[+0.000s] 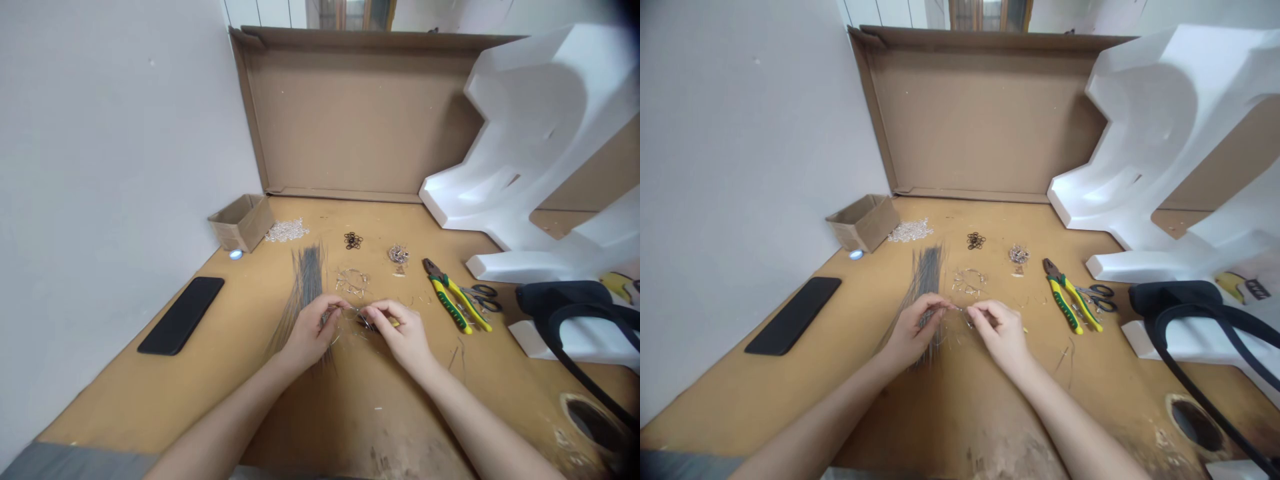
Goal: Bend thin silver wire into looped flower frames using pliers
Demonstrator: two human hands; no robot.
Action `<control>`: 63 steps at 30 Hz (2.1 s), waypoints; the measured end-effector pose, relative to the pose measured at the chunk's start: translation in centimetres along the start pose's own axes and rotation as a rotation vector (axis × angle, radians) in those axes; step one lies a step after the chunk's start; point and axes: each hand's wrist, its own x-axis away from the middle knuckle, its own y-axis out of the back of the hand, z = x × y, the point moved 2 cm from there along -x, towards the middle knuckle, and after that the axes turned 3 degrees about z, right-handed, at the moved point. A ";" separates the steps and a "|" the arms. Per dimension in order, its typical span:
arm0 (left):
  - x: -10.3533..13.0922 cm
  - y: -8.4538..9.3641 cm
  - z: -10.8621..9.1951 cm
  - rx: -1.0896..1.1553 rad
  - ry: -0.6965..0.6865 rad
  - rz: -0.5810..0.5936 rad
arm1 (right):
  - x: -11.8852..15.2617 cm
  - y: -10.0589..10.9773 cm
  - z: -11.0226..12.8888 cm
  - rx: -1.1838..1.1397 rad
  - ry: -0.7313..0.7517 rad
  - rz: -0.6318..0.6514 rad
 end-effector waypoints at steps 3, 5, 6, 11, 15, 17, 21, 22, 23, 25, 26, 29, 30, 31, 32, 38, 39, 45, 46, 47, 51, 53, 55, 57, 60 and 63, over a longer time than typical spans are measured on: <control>0.0 0.0 -0.3 0.011 -0.015 0.019 | 0.1 0.0 -0.1 -0.082 -0.059 0.008; 0.0 0.0 -0.3 0.029 -0.015 0.031 | 0.1 0.0 -0.2 -0.132 -0.089 0.015; 0.0 0.0 -0.3 0.055 -0.009 0.034 | 0.1 0.0 -0.3 -0.153 -0.095 0.018; -0.1 -0.3 0.2 0.366 0.082 0.060 | -0.3 0.0 -0.4 -0.287 -0.157 0.089; -0.4 -0.2 0.3 0.516 0.169 0.074 | -0.5 -0.4 -0.7 -0.493 -0.247 0.201; -0.6 -0.1 0.3 0.536 0.189 0.060 | -0.6 -0.5 -0.9 -0.571 -0.269 0.232; -0.7 0.0 0.4 0.543 0.205 0.005 | -0.4 -0.7 -1.4 -0.645 -0.288 0.262; -0.7 0.1 0.4 0.531 0.203 -0.010 | -0.4 -0.7 -1.5 -0.665 -0.292 0.266; -0.7 0.1 0.4 0.512 0.197 -0.025 | -0.4 -0.7 -1.6 -0.684 -0.295 0.272; -0.7 0.2 0.5 0.467 0.168 -0.056 | -0.3 -0.6 -1.6 -0.718 -0.292 0.287; -0.7 0.3 0.5 0.443 0.149 -0.064 | -0.3 -0.5 -1.5 -0.731 -0.286 0.299; -0.8 0.5 0.8 0.327 0.104 -0.081 | -0.3 -0.2 -1.0 -0.745 -0.267 0.349; -0.9 0.5 1.0 0.280 0.097 -0.085 | -0.3 -0.1 -0.9 -0.736 -0.261 0.365; -0.9 0.6 1.1 0.239 0.092 -0.090 | -0.2 0.0 -0.7 -0.720 -0.255 0.379; -1.0 0.6 1.3 0.209 0.085 -0.095 | -0.2 0.1 -0.6 -0.700 -0.249 0.391; -1.1 0.4 1.6 0.168 0.052 -0.066 | -0.1 0.2 -0.7 -0.529 -0.190 0.396; -1.1 0.3 1.6 0.167 0.066 -0.056 | 0.0 0.2 -0.7 -0.485 -0.179 0.393; -1.1 -0.5 2.2 0.373 0.321 0.099 | 0.7 0.5 1.5 0.079 0.159 0.430; -1.1 -0.7 2.2 0.438 0.361 0.135 | 0.9 0.5 2.0 0.187 0.232 0.452; -1.1 -0.8 2.2 0.493 0.397 0.165 | 1.2 0.4 2.5 0.282 0.291 0.475; -0.9 -0.8 2.4 0.459 0.490 0.238 | 2.4 -0.5 3.3 0.544 0.392 0.590; -0.7 -0.7 2.7 0.339 0.478 0.289 | 2.9 -1.1 3.5 0.611 0.390 0.642; -0.4 -0.7 2.9 0.255 0.447 0.362 | 3.4 -1.6 3.7 0.624 0.387 0.682; -0.1 -0.8 3.0 0.193 0.411 0.408 | 3.8 -1.8 3.9 0.594 0.388 0.711; 0.2 -0.6 2.6 0.058 0.334 0.412 | 3.9 -1.0 4.1 0.547 0.358 0.719; 0.1 -0.3 1.8 -0.068 0.273 0.409 | 3.3 1.1 3.2 0.559 0.269 0.609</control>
